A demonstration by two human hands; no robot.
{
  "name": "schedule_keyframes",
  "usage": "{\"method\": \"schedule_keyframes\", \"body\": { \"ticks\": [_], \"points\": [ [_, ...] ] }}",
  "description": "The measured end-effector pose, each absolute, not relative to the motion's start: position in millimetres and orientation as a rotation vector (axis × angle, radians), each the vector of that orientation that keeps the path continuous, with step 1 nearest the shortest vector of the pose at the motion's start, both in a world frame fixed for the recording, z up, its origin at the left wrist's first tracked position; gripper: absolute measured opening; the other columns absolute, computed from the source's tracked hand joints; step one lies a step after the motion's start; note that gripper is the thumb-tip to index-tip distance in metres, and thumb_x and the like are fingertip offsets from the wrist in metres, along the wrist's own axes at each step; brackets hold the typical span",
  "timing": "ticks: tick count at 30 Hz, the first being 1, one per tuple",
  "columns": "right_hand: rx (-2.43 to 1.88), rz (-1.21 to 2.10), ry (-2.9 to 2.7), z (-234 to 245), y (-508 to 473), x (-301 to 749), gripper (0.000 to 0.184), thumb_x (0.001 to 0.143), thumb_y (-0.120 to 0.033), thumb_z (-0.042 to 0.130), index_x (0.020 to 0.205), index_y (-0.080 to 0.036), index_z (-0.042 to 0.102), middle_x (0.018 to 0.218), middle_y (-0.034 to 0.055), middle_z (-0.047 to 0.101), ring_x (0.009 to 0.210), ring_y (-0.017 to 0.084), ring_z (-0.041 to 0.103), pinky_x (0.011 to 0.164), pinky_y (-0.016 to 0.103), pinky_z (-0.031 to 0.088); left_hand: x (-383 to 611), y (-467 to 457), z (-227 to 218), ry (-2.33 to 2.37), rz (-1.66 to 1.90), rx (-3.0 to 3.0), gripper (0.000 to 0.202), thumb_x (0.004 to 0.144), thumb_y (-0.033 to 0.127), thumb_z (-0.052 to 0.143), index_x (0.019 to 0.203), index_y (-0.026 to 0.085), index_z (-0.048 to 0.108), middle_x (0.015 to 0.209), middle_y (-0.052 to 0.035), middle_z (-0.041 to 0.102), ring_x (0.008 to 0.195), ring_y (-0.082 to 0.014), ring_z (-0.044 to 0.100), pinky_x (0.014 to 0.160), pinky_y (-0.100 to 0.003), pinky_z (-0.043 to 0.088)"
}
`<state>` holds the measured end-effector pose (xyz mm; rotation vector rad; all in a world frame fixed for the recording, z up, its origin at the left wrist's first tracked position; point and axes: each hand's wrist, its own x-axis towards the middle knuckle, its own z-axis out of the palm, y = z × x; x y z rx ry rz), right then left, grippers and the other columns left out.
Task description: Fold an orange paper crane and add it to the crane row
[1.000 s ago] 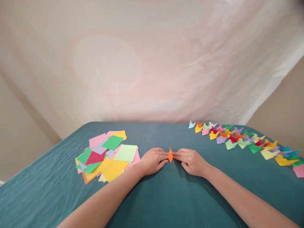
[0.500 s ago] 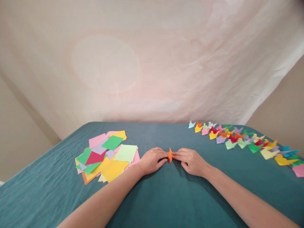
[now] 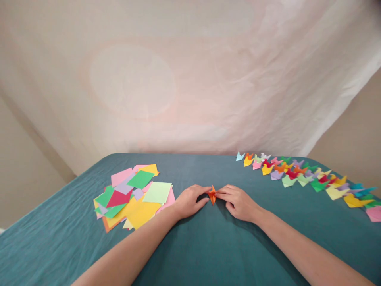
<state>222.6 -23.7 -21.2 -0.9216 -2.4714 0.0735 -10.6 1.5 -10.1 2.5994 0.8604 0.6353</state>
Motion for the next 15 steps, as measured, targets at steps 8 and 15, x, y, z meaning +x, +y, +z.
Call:
{"method": "schedule_keyframes", "body": {
  "ticks": [8,15],
  "points": [
    [-0.956,0.112,-2.473,-19.0,-23.8,220.4,0.056,0.068,0.002,0.04,0.117,-0.02,0.057,0.104,0.0075,0.061,0.095,0.02,0.052,0.086,0.039,0.044,-10.4,-1.1,-6.5,0.865,0.581,2.656,0.041,0.087,0.026,0.047,0.127,0.021,0.043,0.116,-0.0067,0.058,0.104,-0.0199,0.053,0.092,-0.033,0.041],
    [-0.957,0.128,-2.463,-19.6,-23.1,220.9,0.058,0.069,0.001,0.041,0.121,-0.02,0.054,0.101,0.0075,0.061,0.094,0.02,0.051,0.085,0.039,0.044,-9.5,-4.4,-3.6,0.918,0.586,2.719,0.042,0.087,0.029,0.048,0.128,0.021,0.04,0.118,-0.0071,0.056,0.107,-0.0207,0.051,0.093,-0.035,0.04]
  ]
}}
